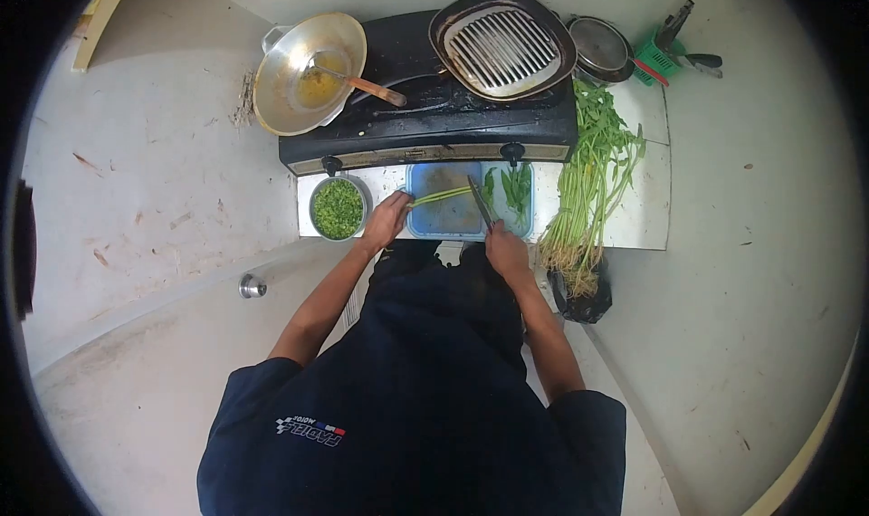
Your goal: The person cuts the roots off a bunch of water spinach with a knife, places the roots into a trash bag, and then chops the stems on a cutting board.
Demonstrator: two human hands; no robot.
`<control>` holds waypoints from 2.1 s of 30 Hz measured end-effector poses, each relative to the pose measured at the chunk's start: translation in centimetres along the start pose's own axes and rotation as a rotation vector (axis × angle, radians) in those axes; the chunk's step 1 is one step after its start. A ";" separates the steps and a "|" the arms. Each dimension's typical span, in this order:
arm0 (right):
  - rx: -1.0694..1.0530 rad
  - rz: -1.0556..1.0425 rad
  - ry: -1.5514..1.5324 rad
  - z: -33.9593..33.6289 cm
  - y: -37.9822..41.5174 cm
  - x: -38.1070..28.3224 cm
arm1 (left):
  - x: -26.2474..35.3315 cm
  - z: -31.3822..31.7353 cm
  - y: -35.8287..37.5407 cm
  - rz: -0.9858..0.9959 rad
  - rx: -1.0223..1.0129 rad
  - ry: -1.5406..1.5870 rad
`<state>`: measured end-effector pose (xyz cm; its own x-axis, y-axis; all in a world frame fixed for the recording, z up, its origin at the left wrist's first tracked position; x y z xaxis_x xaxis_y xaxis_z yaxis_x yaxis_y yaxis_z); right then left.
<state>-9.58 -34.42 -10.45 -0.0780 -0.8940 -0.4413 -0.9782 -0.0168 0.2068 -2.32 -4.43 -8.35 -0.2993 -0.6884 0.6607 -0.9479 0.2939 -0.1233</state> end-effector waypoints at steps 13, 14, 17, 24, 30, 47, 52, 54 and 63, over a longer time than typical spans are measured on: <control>0.104 0.001 -0.134 -0.5 0.7 -1.2 | -0.6 -0.3 -0.9 -0.182 0.035 0.111; 0.096 0.006 -0.150 -0.5 0.8 -1.5 | -0.7 -0.4 -0.9 -0.188 0.031 0.118; 0.073 -0.012 -0.172 -0.2 1.0 -2.4 | -0.8 -0.4 -1.1 -0.176 0.010 0.093; -0.002 -0.067 -0.131 1.9 0.5 -7.2 | -1.0 -0.5 -1.1 -0.187 -0.021 0.079; 0.024 -0.030 -0.087 4.3 0.4 -9.9 | -1.6 -0.6 -1.1 -0.082 -0.038 0.088; 0.095 0.103 0.015 7.0 1.5 -12.5 | -3.2 -1.2 -2.6 0.100 -0.190 0.188; 0.119 0.117 0.080 7.7 2.0 -12.9 | -3.8 -0.8 -2.6 0.092 -0.198 0.217; 0.131 0.108 0.087 7.9 2.4 -12.9 | -3.8 -0.9 -2.6 0.075 -0.209 0.225; 0.162 0.098 0.031 7.5 0.0 -14.3 | -3.9 -1.0 -2.8 0.078 -0.203 0.235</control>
<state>-9.94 -18.32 -10.68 -0.1708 -0.9013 -0.3982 -0.9846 0.1411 0.1030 1.55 -1.94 -9.86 -0.3147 -0.4930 0.8111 -0.8744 0.4830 -0.0457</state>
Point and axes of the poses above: each hand's wrist, its own y-axis away from the middle knuckle, its own z-axis out of the palm, x = y × z, the point moved 3 cm from there along -y, towards the middle knuckle, and after that the axes turned 12 degrees about x, right-handed, at the moved point
